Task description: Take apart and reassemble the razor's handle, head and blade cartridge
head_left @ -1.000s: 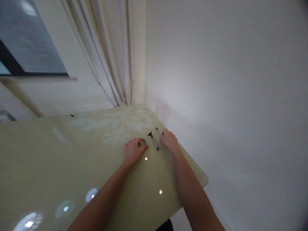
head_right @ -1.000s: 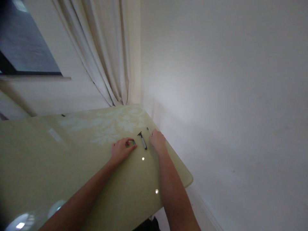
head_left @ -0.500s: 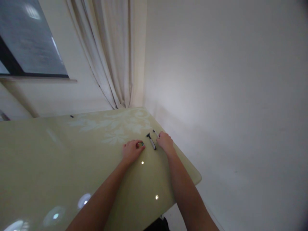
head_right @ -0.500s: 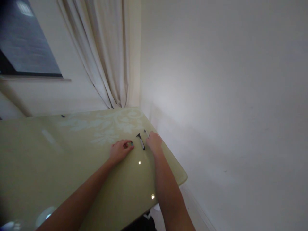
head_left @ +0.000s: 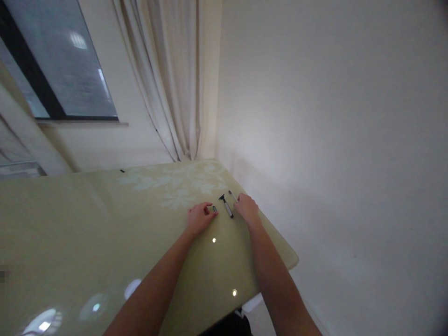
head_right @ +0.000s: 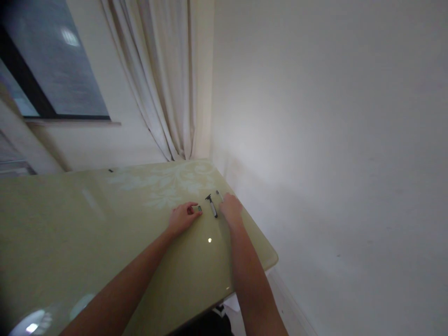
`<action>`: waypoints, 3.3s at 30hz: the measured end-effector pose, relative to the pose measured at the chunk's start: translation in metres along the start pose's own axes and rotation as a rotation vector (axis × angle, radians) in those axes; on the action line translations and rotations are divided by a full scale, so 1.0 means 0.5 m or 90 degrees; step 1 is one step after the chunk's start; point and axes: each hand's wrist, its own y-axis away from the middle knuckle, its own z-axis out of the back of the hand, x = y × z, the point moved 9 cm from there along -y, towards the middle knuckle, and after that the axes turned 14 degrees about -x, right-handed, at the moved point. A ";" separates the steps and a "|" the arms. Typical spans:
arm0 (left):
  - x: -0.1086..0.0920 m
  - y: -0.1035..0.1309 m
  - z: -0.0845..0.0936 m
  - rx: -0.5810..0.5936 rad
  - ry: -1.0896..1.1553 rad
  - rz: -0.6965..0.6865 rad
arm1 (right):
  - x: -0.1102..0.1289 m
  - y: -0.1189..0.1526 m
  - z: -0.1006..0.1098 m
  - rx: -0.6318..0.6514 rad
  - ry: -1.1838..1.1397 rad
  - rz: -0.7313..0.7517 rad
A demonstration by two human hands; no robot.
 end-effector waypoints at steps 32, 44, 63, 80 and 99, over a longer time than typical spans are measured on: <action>-0.042 0.004 -0.021 0.012 -0.095 -0.049 | 0.091 0.026 -0.015 -0.077 -0.029 0.117; 0.159 0.017 0.210 -0.089 -0.155 -0.050 | 0.133 0.032 -0.029 -0.076 -0.232 0.181; 0.356 0.057 0.375 -0.088 -0.179 -0.057 | 0.528 0.214 -0.109 0.043 -0.402 0.297; 0.362 0.035 0.359 -0.038 -0.039 -0.093 | 0.204 0.033 -0.013 -0.121 -0.166 0.202; 0.349 0.039 0.355 -0.061 -0.062 -0.109 | 0.243 0.101 -0.042 -0.040 -0.286 0.279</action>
